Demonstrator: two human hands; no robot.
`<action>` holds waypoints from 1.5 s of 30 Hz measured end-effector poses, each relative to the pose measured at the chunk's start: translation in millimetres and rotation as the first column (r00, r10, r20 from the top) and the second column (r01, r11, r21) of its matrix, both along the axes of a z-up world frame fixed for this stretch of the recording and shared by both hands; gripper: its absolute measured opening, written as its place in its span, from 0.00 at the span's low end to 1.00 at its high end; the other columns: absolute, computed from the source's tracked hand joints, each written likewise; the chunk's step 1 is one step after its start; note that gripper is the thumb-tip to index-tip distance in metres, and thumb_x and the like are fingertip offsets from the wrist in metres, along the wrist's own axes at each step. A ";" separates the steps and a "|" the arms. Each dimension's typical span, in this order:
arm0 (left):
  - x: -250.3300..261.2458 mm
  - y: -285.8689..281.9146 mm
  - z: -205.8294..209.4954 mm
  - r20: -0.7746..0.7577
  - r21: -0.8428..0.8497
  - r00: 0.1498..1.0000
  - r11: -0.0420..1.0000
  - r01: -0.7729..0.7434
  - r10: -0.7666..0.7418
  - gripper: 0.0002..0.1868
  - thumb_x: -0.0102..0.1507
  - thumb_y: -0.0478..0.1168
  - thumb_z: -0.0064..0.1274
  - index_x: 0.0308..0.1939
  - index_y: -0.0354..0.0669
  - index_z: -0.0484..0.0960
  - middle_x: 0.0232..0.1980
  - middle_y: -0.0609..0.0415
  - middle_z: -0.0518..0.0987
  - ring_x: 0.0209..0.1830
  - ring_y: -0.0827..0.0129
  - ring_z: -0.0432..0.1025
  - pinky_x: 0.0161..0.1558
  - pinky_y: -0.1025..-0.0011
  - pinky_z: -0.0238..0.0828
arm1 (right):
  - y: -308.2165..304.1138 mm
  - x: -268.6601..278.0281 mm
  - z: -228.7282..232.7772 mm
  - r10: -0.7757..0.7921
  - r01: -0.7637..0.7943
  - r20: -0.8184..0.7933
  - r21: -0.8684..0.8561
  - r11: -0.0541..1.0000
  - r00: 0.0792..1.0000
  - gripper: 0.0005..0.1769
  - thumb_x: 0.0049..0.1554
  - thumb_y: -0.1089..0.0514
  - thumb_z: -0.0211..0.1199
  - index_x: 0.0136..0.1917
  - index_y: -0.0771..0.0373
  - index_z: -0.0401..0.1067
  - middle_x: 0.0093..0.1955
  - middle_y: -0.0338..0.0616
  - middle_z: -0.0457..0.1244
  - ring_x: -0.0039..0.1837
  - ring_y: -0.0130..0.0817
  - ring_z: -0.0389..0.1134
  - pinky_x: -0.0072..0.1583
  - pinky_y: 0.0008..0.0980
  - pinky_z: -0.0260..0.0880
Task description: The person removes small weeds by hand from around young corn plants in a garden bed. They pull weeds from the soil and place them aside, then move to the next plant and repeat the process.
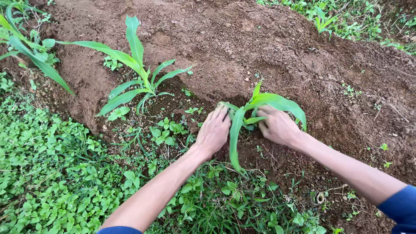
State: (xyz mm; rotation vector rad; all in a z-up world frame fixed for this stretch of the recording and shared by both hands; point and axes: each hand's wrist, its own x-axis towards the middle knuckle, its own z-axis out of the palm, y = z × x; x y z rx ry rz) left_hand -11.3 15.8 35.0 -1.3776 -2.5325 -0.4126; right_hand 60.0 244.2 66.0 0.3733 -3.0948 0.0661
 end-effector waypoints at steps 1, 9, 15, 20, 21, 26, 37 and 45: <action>-7.0 4.8 4.9 -0.002 0.002 1.000 1.000 0.001 -0.001 0.17 0.64 0.36 0.36 0.55 0.38 0.72 0.61 0.42 0.68 0.66 0.56 0.58 0.61 0.64 0.56 | 1.5 -3.4 6.0 -0.001 0.001 -0.002 0.002 1.000 1.000 0.09 0.50 0.62 0.54 0.31 0.62 0.72 0.51 0.43 0.64 0.63 0.37 0.63 0.64 0.35 0.64; -87.5 65.5 -22.9 -0.044 0.068 0.999 0.998 0.008 -0.005 0.26 0.67 0.47 0.35 0.65 0.34 0.61 0.69 0.44 0.60 0.71 0.57 0.52 0.68 0.63 0.51 | 12.6 -92.7 -6.9 0.165 -0.169 -0.081 -0.055 0.984 0.983 0.30 0.61 0.49 0.38 0.72 0.68 0.50 0.72 0.58 0.50 0.72 0.45 0.52 0.73 0.42 0.45; -94.7 58.6 -32.0 -0.195 0.150 0.981 0.988 0.042 -0.012 0.29 0.61 0.50 0.49 0.61 0.36 0.66 0.61 0.45 0.68 0.65 0.59 0.61 0.64 0.65 0.58 | 7.6 -88.4 -21.9 0.170 -0.260 -0.362 -0.215 0.942 0.917 0.32 0.54 0.55 0.57 0.68 0.72 0.57 0.64 0.63 0.56 0.66 0.58 0.58 0.65 0.49 0.59; -88.5 47.8 -37.5 -0.191 0.183 0.975 0.972 0.148 -0.113 0.22 0.60 0.41 0.49 0.56 0.35 0.70 0.55 0.45 0.72 0.60 0.57 0.66 0.65 0.64 0.59 | 16.6 -92.8 -38.8 0.167 -0.262 -0.404 -0.190 0.946 0.899 0.28 0.51 0.59 0.59 0.64 0.71 0.62 0.60 0.59 0.60 0.62 0.52 0.62 0.65 0.45 0.61; -82.5 44.6 -44.0 -0.178 0.153 0.972 0.971 0.184 -0.156 0.17 0.62 0.38 0.46 0.53 0.35 0.72 0.56 0.46 0.73 0.62 0.59 0.65 0.68 0.65 0.55 | 19.4 -89.4 -42.6 0.189 -0.273 -0.405 -0.160 0.949 0.895 0.26 0.51 0.59 0.59 0.62 0.70 0.65 0.59 0.56 0.62 0.61 0.48 0.64 0.65 0.42 0.62; -68.0 27.4 -30.7 -0.094 0.191 0.975 0.957 0.217 -0.202 0.18 0.61 0.33 0.45 0.54 0.34 0.73 0.59 0.45 0.72 0.64 0.58 0.63 0.67 0.63 0.55 | 22.6 -75.1 -39.4 0.233 -0.214 -0.376 0.090 0.973 0.897 0.24 0.53 0.58 0.54 0.64 0.59 0.64 0.64 0.46 0.60 0.65 0.38 0.62 0.68 0.39 0.58; -31.6 -3.2 -24.4 -0.026 0.130 0.978 0.969 0.211 -0.209 0.18 0.62 0.35 0.40 0.55 0.34 0.73 0.58 0.45 0.73 0.63 0.60 0.64 0.67 0.65 0.55 | 20.2 -6.3 -13.9 0.452 -0.378 0.303 0.922 0.083 0.839 0.20 0.57 0.60 0.49 0.62 0.45 0.59 0.67 0.43 0.54 0.57 0.31 0.66 0.70 0.57 0.51; -1.8 -9.3 -19.3 0.047 0.249 0.991 0.963 0.107 -0.122 0.19 0.65 0.46 0.43 0.52 0.36 0.76 0.55 0.46 0.76 0.61 0.61 0.66 0.66 0.67 0.55 | 8.3 -0.8 4.7 -0.151 0.184 0.221 -0.136 0.973 0.963 0.30 0.57 0.61 0.45 0.72 0.46 0.51 0.70 0.46 0.54 0.53 0.49 0.70 0.50 0.46 0.76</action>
